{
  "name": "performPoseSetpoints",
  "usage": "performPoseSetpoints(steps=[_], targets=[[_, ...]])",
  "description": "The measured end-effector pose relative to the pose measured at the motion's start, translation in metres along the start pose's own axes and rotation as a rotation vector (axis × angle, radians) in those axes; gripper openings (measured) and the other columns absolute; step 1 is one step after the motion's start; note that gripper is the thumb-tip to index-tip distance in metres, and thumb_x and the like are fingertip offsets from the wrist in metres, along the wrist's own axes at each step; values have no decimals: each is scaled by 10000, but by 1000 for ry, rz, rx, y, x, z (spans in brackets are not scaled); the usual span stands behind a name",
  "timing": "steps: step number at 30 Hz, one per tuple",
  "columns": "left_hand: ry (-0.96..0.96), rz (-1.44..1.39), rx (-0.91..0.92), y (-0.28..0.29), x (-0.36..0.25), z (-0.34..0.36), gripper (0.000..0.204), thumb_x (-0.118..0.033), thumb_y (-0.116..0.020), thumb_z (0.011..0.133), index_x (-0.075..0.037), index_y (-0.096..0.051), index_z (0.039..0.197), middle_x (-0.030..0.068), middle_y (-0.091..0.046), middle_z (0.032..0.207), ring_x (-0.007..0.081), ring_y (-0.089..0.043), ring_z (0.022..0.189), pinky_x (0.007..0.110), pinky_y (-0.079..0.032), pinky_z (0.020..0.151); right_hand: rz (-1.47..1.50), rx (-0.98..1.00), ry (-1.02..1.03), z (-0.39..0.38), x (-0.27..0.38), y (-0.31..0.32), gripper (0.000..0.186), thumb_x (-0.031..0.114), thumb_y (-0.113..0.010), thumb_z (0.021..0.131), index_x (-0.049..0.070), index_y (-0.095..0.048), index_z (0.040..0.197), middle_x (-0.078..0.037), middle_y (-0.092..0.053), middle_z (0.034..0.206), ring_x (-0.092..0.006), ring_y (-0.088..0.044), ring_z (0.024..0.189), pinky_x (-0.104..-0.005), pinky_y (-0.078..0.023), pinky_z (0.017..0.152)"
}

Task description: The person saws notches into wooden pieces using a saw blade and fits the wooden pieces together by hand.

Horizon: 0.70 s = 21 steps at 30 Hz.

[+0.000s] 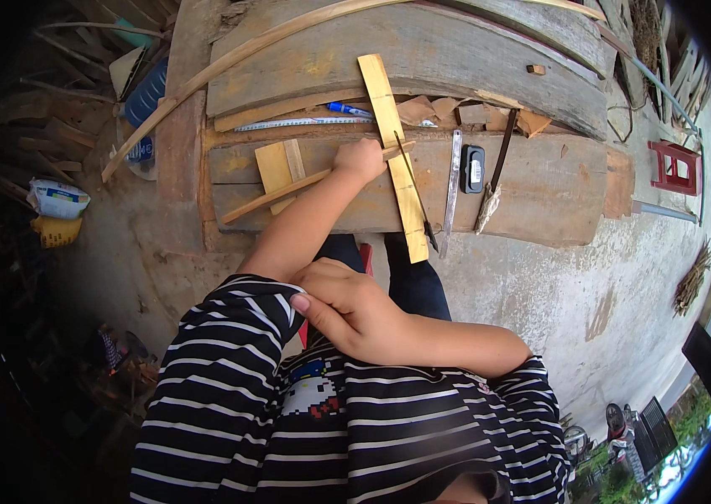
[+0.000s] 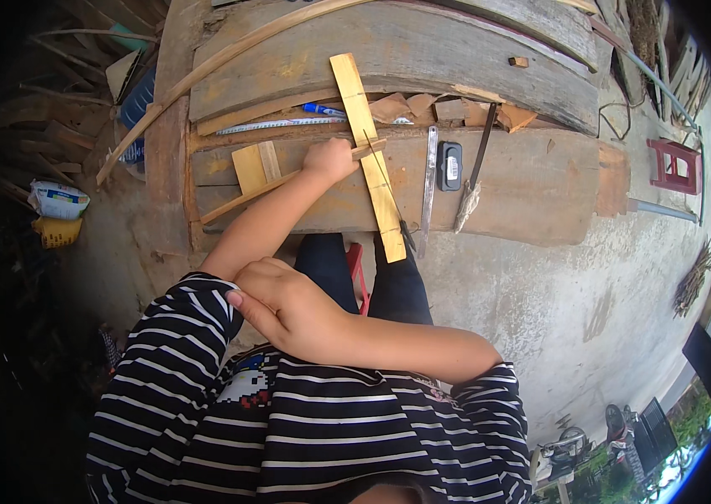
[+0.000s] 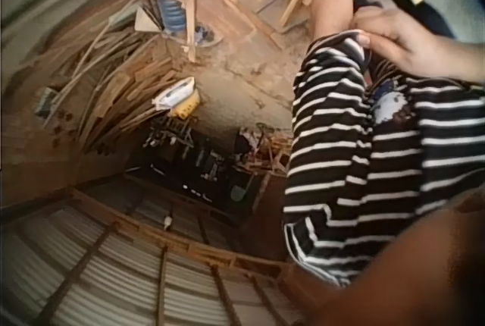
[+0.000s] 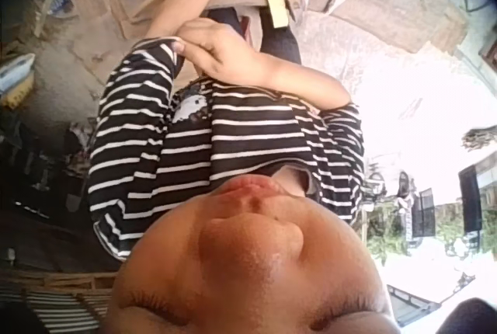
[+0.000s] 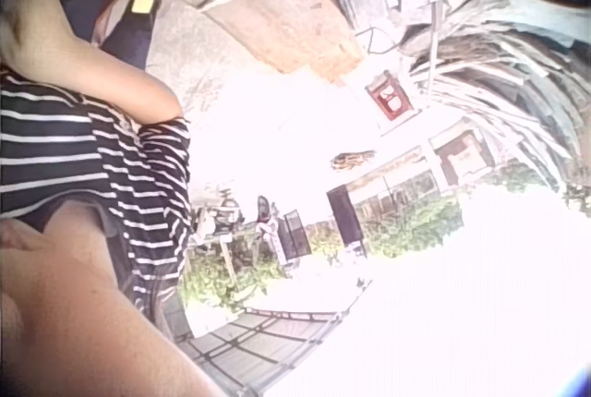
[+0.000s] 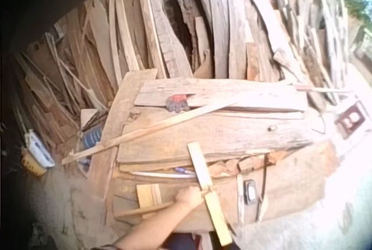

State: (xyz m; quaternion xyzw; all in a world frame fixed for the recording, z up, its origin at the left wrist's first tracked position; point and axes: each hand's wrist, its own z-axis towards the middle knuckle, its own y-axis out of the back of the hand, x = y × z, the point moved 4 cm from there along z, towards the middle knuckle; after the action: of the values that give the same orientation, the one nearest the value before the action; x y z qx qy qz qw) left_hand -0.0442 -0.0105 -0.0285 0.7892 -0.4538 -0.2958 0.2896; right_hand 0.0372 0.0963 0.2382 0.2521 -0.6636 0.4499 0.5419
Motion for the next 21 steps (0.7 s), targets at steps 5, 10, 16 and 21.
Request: performPoseSetpoints(steps=[5,10,16,21], targets=[[-38,-10,-6,-4,2,2,314,-276,-635,801,-20,-706,967,184,-705,977,329,-696,905,434,-564,792,1100,-119,-580,-8,-21,-13,243,214,-436,1042,7,-564,1028,-10,-622,921,-106,-574,789,-213,-460,737],[-48,-14,-22,-2,1,-1,241,-185,-593,824,-47,-717,977,157,-711,1013,298,-698,939,417,-561,789,810,396,-626,-1,-39,-16,405,252,-623,918,-32,-538,1195,-57,-635,1100,-103,-602,973,-220,-486,842],[-44,-40,-13,0,2,-4,238,-167,-584,828,-55,-718,989,146,-710,1033,295,-697,948,417,-560,789,916,664,-542,6,-33,-13,222,111,-654,926,-49,-639,1079,-5,-660,983,-58,-569,894,-205,-465,794],[-77,-69,-45,-1,3,-3,254,-202,-621,802,-33,-714,967,166,-712,983,317,-700,905,423,-564,770,-156,512,-252,8,24,23,426,229,-733,857,-27,-595,1168,-151,-612,1117,-243,-617,1011,-309,-478,898]])
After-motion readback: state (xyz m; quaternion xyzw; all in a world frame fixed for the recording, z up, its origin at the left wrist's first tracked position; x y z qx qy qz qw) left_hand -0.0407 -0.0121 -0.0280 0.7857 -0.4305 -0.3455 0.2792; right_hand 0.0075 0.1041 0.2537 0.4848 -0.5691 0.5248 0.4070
